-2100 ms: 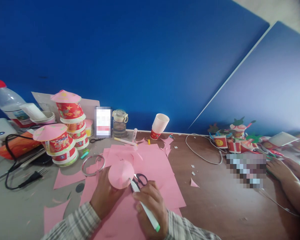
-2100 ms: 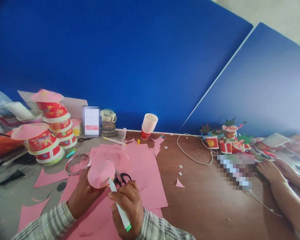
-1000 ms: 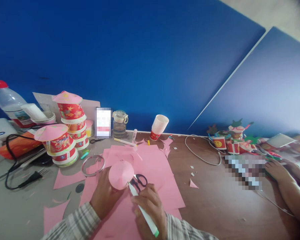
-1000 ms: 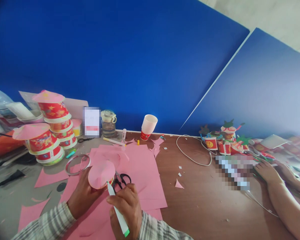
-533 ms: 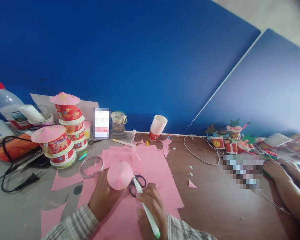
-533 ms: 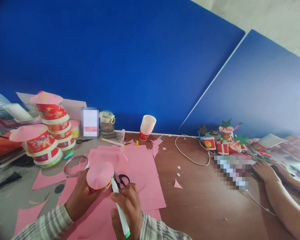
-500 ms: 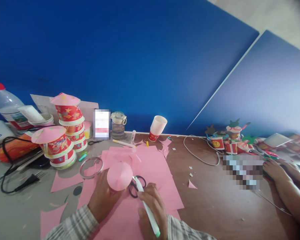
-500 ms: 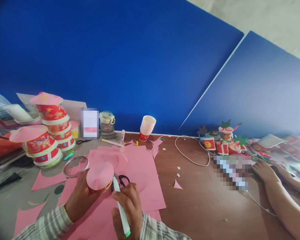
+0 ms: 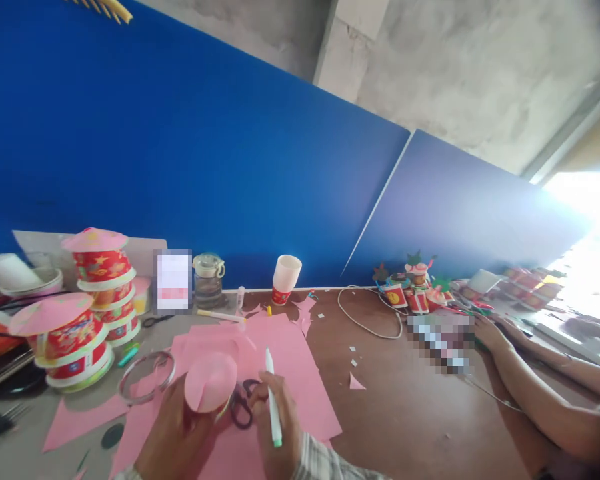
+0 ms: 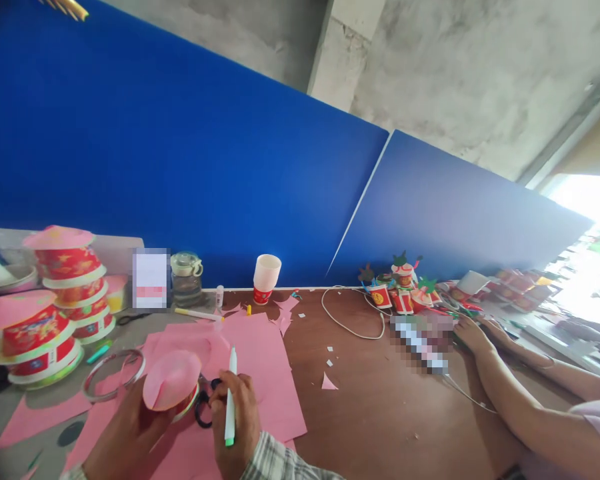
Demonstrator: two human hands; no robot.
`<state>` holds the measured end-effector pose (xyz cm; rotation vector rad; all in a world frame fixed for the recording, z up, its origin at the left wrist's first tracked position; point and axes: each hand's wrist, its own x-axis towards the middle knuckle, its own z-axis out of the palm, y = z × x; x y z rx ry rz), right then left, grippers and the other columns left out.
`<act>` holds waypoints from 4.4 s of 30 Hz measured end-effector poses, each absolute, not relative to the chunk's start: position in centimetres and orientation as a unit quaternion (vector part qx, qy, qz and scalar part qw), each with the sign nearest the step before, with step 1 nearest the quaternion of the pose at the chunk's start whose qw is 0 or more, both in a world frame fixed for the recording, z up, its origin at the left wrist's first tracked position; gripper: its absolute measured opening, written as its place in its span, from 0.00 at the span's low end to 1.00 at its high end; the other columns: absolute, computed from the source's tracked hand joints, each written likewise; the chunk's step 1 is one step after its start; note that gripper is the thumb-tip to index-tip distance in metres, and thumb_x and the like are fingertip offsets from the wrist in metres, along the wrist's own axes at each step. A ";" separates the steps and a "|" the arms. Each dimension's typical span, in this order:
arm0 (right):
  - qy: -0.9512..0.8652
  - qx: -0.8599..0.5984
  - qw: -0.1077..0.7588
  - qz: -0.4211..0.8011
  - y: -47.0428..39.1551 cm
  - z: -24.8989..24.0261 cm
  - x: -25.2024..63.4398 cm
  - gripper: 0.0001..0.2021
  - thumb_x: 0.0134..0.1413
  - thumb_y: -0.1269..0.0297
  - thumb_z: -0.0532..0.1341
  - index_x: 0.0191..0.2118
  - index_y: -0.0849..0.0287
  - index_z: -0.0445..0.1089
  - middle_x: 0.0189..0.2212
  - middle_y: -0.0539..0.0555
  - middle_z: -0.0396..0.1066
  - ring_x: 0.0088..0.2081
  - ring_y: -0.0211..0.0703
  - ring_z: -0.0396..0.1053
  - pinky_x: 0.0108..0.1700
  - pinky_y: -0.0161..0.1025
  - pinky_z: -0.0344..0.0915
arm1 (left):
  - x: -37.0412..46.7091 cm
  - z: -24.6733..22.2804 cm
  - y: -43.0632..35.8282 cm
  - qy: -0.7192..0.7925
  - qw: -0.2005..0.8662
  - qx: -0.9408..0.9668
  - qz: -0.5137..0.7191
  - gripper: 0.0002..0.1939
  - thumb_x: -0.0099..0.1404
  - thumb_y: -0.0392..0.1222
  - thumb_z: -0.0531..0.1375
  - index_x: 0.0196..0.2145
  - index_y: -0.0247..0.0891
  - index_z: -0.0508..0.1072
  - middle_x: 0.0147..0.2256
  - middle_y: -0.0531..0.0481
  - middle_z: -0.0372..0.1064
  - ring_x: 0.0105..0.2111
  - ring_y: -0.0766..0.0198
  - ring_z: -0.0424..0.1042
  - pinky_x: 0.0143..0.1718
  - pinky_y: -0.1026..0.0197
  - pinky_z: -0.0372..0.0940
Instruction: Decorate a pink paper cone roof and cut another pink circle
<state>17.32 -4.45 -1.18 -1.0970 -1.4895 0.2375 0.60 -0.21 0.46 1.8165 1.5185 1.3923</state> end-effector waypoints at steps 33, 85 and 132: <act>-0.686 -0.437 0.552 0.184 -4.4 -0.8 17.9 0.25 0.47 0.76 0.56 0.53 0.56 0.56 0.29 0.52 0.69 0.31 0.45 0.69 0.32 0.40 0.71 | 0.7 1.5 -0.7 0.532 0.249 0.654 0.476 0.21 0.41 0.40 0.59 0.38 0.47 0.65 0.35 0.51 0.68 0.37 0.52 0.66 0.36 0.48 0.66; -0.412 -0.396 0.684 0.453 -0.9 2.3 17.1 0.18 0.51 0.48 0.54 0.31 0.59 0.68 0.13 0.45 0.61 0.15 0.34 0.58 0.15 0.29 0.58 | -0.2 -0.3 -0.3 0.491 0.188 0.709 0.470 0.22 0.45 0.45 0.59 0.41 0.46 0.64 0.36 0.49 0.68 0.38 0.53 0.67 0.37 0.51 0.65; -0.470 -0.372 0.657 0.457 -2.2 3.2 17.3 0.16 0.50 0.50 0.56 0.32 0.58 0.70 0.15 0.47 0.64 0.16 0.35 0.60 0.18 0.30 0.59 | 0.0 -0.1 -0.8 0.482 0.130 0.731 0.465 0.45 0.31 0.54 0.64 0.49 0.45 0.53 0.43 0.43 0.62 0.43 0.43 0.63 0.40 0.40 0.63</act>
